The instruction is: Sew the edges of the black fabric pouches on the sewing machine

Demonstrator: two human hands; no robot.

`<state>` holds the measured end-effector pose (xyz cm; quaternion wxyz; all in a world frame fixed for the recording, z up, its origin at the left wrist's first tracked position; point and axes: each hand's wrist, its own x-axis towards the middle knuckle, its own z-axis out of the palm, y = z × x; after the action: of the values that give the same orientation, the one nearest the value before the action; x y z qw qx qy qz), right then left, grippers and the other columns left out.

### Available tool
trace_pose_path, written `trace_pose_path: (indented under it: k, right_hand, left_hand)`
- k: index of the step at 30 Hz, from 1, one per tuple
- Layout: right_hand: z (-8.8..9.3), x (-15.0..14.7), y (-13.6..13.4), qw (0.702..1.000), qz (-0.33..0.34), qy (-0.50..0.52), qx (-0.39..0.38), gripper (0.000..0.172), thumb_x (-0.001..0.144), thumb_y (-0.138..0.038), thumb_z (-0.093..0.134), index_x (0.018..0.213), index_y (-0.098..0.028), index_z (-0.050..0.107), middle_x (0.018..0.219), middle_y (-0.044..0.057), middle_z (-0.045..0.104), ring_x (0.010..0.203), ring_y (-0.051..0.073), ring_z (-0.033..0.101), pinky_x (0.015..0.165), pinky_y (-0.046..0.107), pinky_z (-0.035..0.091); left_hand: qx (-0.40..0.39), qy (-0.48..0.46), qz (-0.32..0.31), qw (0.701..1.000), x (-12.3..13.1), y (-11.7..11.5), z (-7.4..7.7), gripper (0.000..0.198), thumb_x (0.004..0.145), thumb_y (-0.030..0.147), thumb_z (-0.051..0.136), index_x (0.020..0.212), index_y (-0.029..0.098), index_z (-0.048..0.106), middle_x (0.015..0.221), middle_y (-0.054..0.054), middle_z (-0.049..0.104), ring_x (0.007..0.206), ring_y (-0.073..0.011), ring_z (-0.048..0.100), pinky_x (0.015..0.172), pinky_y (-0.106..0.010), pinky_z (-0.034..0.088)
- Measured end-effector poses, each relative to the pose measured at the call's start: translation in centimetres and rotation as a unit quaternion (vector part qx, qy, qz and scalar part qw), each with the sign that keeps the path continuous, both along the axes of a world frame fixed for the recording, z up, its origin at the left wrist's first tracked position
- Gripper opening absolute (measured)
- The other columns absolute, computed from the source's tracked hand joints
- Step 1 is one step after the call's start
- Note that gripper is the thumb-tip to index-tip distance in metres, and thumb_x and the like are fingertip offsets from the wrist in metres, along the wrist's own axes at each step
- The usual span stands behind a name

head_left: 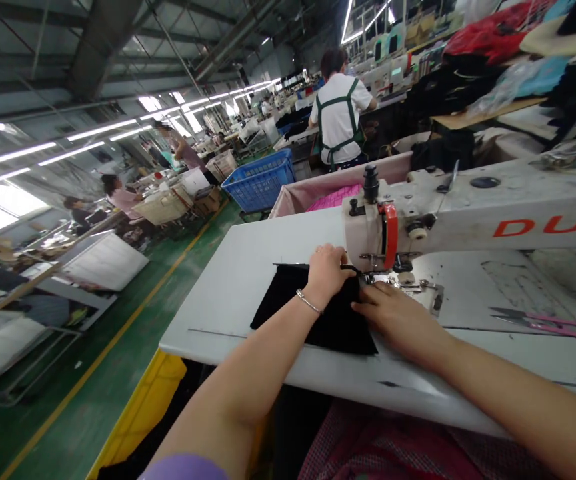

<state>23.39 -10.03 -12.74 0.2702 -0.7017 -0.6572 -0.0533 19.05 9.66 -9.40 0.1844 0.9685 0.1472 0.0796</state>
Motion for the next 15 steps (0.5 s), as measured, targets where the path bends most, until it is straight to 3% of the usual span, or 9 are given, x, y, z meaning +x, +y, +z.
trace_pose_path:
  k: [3,8,11,15]
  right_hand:
    - [-0.2,1.4,-1.3,0.999,0.012,-0.05,0.006,0.036,0.087,0.0,0.054,0.11,-0.017,0.076,0.111,0.013,0.071,0.11,0.029,0.066,0.098,0.05,0.054]
    - [-2.7,1.5,-4.4,0.996,0.018,-0.085,0.028,0.042,0.09,0.001,0.049,0.123,-0.014,0.071,0.126,0.012,0.07,0.12,0.024,0.065,0.105,0.044,0.054]
    - [-3.4,1.2,-4.7,0.995,0.015,-0.089,0.037,0.043,0.092,-0.001,0.047,0.127,-0.014,0.068,0.13,0.012,0.07,0.121,0.024,0.065,0.104,0.044,0.056]
    - [-2.8,0.5,-3.9,0.994,0.005,-0.105,0.038,0.04,0.092,-0.003,0.048,0.125,-0.012,0.07,0.127,0.014,0.071,0.116,0.026,0.068,0.097,0.044,0.059]
  left_hand:
    - [0.024,-0.038,-0.031,0.999,0.1,-1.6,-0.9,0.015,0.096,0.024,0.064,0.105,0.014,0.072,0.111,-0.014,0.071,0.111,-0.0282,0.064,0.103,-0.043,0.049]
    - [0.03,-0.054,-0.107,0.992,-3.0,-3.8,-2.2,0.019,0.1,0.023,0.06,0.113,0.016,0.071,0.117,-0.011,0.07,0.115,-0.0246,0.063,0.108,-0.041,0.05]
    - [0.03,-0.054,-0.146,0.987,-4.7,-3.8,-2.2,0.028,0.102,0.019,0.054,0.128,0.018,0.065,0.129,-0.009,0.067,0.121,-0.0218,0.061,0.112,-0.04,0.048]
    - [0.043,-0.049,-0.181,0.981,-5.1,-2.9,-2.1,0.033,0.105,0.019,0.047,0.134,0.019,0.061,0.136,-0.009,0.064,0.126,-0.022,0.059,0.114,-0.042,0.047]
